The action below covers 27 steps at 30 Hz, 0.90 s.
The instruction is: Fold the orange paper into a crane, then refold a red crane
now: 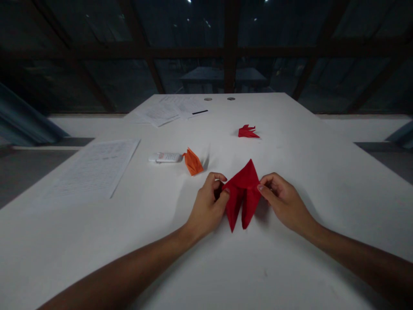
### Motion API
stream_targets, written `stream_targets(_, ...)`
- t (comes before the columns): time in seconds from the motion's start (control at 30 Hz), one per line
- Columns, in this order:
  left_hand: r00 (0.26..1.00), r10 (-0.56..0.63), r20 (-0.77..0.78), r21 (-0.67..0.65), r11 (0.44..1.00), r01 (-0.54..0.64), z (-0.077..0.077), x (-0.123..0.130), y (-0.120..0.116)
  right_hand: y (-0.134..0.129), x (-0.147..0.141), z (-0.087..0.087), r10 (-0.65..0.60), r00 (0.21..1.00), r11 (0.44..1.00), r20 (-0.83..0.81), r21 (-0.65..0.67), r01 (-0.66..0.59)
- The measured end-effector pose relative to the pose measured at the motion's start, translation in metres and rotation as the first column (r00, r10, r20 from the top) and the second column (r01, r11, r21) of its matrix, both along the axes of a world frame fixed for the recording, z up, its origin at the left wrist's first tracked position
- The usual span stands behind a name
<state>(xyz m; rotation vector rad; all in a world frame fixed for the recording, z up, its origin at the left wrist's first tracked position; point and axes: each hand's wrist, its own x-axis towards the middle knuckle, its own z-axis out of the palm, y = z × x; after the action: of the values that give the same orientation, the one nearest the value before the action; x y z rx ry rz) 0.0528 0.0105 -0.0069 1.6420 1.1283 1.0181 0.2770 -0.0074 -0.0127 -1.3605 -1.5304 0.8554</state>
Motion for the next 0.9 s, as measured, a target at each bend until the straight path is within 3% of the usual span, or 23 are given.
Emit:
stream_targets(0.07, 1.000, -0.016, -0.007, -0.004, 1.000, 0.016, -0.001, 0.000, 0.001, -0.001, 0.001, 0.001, -0.066, 0.991, 0.987, 0.120, 0.155, 0.047)
stream_targets(0.13, 0.999, -0.024, -0.029, 0.004, 1.000, 0.024, 0.000, 0.000, 0.001, -0.003, 0.002, 0.003, -0.134, 0.948, 0.913, 0.290, 0.407, 0.004)
stream_targets(0.2, 0.999, -0.028, -0.043, 0.021, 0.999, 0.029, 0.003, 0.001, 0.001, -0.007, 0.002, 0.006, -0.145, 0.853, 0.787, 0.501, 0.581, -0.207)
stream_targets(0.27, 0.998, -0.036, -0.046, 0.039, 0.999, 0.038, 0.005, 0.002, 0.000, -0.009, -0.001, 0.010, -0.102, 0.700, 0.710, 0.707, 0.544, -0.446)
stream_targets(0.37, 0.998, -0.053, -0.038, 0.039, 0.998, 0.055, 0.009, 0.002, -0.001, -0.011, -0.006, 0.016, -0.029, 0.521, 0.749, 0.853, 0.364, -0.554)
stream_targets(0.43, 0.997, -0.060, -0.038, 0.033, 0.998, 0.061, 0.010, 0.002, -0.002, -0.011, -0.008, 0.017, 0.003, 0.485, 0.793, 0.874, 0.294, -0.534)
stream_targets(0.57, 0.996, -0.063, -0.059, 0.043, 0.997, 0.066, 0.010, 0.002, -0.001, -0.009, -0.006, 0.015, -0.012, 0.513, 0.834, 0.858, 0.292, -0.468)
stream_targets(0.77, 0.995, -0.030, -0.096, 0.051, 0.998, 0.036, 0.007, 0.001, 0.000, -0.008, 0.001, 0.011, -0.089, 0.539, 0.837, 0.837, 0.357, -0.415)
stream_targets(0.9, 0.995, -0.048, -0.092, 0.032, 0.998, 0.051, 0.006, 0.001, 0.000, -0.007, -0.001, 0.011, -0.151, 0.599, 0.869, 0.786, 0.395, -0.299)
